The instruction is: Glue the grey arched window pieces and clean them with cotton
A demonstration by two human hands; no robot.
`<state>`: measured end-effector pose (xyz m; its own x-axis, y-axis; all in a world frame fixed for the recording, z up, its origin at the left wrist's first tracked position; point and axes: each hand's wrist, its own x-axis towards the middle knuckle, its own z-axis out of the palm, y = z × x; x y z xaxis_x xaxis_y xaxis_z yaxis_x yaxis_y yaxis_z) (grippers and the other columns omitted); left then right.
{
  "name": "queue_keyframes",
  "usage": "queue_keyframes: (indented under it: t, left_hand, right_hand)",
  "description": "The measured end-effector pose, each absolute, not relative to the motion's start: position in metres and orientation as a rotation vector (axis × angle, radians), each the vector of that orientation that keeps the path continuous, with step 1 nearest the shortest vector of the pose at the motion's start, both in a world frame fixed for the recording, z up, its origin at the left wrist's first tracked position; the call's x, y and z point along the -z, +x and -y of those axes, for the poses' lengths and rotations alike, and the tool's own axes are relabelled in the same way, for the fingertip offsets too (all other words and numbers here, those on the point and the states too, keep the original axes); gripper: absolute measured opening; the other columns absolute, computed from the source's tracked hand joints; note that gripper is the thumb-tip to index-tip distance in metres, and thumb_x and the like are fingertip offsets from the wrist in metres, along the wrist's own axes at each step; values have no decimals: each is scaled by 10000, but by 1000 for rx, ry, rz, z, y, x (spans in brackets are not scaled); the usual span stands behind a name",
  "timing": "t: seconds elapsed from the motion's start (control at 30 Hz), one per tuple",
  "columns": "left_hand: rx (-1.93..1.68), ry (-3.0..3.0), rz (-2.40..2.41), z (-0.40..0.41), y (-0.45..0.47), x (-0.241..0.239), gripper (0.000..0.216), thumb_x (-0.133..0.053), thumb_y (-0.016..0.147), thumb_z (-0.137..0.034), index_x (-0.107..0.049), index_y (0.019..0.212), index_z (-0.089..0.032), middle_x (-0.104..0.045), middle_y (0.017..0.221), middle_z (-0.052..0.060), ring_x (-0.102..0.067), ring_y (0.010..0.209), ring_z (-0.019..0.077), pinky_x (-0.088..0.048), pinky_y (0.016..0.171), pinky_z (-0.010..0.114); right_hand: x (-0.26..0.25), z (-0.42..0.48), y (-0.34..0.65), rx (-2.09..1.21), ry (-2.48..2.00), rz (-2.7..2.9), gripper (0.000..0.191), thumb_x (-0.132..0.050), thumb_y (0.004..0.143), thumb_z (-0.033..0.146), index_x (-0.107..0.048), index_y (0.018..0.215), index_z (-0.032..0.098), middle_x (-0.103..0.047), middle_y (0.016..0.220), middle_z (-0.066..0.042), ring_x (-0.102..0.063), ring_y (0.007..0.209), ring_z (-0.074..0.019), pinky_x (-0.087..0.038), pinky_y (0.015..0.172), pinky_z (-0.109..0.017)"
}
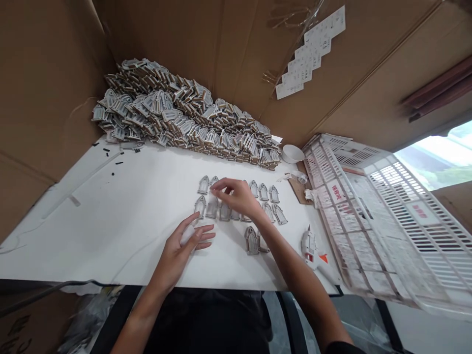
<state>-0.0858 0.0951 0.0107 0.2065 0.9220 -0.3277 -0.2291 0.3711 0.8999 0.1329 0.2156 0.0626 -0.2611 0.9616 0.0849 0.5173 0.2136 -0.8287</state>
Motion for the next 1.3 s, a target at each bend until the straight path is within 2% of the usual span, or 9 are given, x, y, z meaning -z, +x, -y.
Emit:
queue_keyframes:
  t: [0.1,0.23,0.5,0.7,1.1,1.3]
  left_hand:
    - [-948,824,-1061,-96,-86,-10,805,-809,973,-635,-512,1619,-256,-795,1388,164,-789,1248,372,-630,1087,551]
    - [-956,818,-1072,-96,-85,-14,849,-824,946,-661,-512,1614,-241,-799,1377,170,-789,1249,378,-634,1081,550]
    - [-961,816,-1063,-94,-85,-16,835,-812,951,-668,-512,1602,-239,-801,1375,165,-790,1247,369,-631,1087,546]
    - [-964,818,-1067,-94,-86,-16,830,-817,944,-672,-524,1591,-243,-807,1363,159,-790,1247,371,-634,1086,546]
    - [-975,817,-1057,-94,-87,-13,805,-801,972,-643,-507,1604,-240,-801,1377,161,-788,1255,360,-636,1083,516]
    - [-969,813,-1057,-92,-88,-12,804,-800,975,-636,-500,1606,-239,-797,1383,165,-781,1268,370,-620,1112,556]
  right_hand:
    - [-58,-237,138,-573,-1562,1814,153,-747,987,228,-856,1091,257,-877,1035,-5,-732,751,-181,-549,772,-307]
    - [-46,-252,134,-469,-1578,1826,190,-707,1010,246,-858,1123,262,-881,1123,-23,-752,793,-210,-555,811,-337]
    - [-32,-259,139,-452,-1562,1844,204,-676,991,258,-854,1085,289,-883,1092,-17,-762,813,-221,-562,812,-344]
    - [-37,-265,168,-592,-1566,1820,151,-729,938,286,-866,993,251,-879,936,-19,-746,735,-187,-580,741,-298]
    - [-32,-267,139,-475,-1583,1881,171,-719,980,235,-849,1077,289,-889,1058,3,-770,797,-210,-551,795,-331]
    - [-32,-265,137,-425,-1585,1947,193,-694,1000,231,-842,1102,299,-888,1091,8,-787,826,-220,-551,792,-327]
